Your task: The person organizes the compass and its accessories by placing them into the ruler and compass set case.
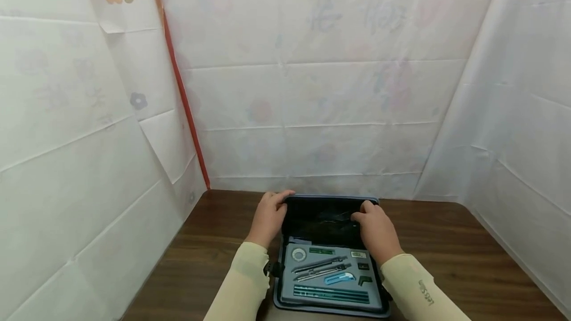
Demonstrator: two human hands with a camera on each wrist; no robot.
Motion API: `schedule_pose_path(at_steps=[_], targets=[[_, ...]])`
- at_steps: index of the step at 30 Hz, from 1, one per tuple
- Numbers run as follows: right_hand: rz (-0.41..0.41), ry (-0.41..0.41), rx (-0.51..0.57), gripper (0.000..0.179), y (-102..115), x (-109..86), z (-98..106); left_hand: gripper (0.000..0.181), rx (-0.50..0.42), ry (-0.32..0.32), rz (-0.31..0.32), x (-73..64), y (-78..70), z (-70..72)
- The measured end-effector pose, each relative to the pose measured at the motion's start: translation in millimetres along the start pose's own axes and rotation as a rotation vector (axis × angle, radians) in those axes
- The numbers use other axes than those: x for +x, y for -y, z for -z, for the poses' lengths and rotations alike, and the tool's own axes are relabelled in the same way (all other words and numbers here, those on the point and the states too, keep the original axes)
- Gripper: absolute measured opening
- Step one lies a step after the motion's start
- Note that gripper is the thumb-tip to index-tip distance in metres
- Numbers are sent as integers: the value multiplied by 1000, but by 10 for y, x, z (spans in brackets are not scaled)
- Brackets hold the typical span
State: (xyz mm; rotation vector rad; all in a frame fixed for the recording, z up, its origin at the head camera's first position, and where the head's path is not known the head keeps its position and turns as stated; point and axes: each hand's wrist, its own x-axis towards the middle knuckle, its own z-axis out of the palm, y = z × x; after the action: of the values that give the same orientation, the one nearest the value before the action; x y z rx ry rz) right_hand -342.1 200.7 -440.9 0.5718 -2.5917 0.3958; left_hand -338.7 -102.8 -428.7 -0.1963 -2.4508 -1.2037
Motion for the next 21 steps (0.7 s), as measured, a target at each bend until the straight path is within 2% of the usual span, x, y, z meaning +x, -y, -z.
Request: schedule_pose_path(at_steps=[5, 11, 14, 17, 21], targets=[[48, 6, 36, 37, 53, -67, -35, 42, 11, 10, 6, -18, 3, -2], [149, -189, 75, 32, 115, -4, 35, 43, -4, 3, 5, -5, -9, 5], [186, -239, 96, 31, 143, 75, 77, 43, -12, 1, 14, -2, -10, 12], [185, -233, 108, 30, 154, 114, 83, 42, -15, 11, 25, -11, -5, 13], [137, -156, 112, 27, 131, 103, 32, 43, -16, 15, 31, -22, 4, 15]])
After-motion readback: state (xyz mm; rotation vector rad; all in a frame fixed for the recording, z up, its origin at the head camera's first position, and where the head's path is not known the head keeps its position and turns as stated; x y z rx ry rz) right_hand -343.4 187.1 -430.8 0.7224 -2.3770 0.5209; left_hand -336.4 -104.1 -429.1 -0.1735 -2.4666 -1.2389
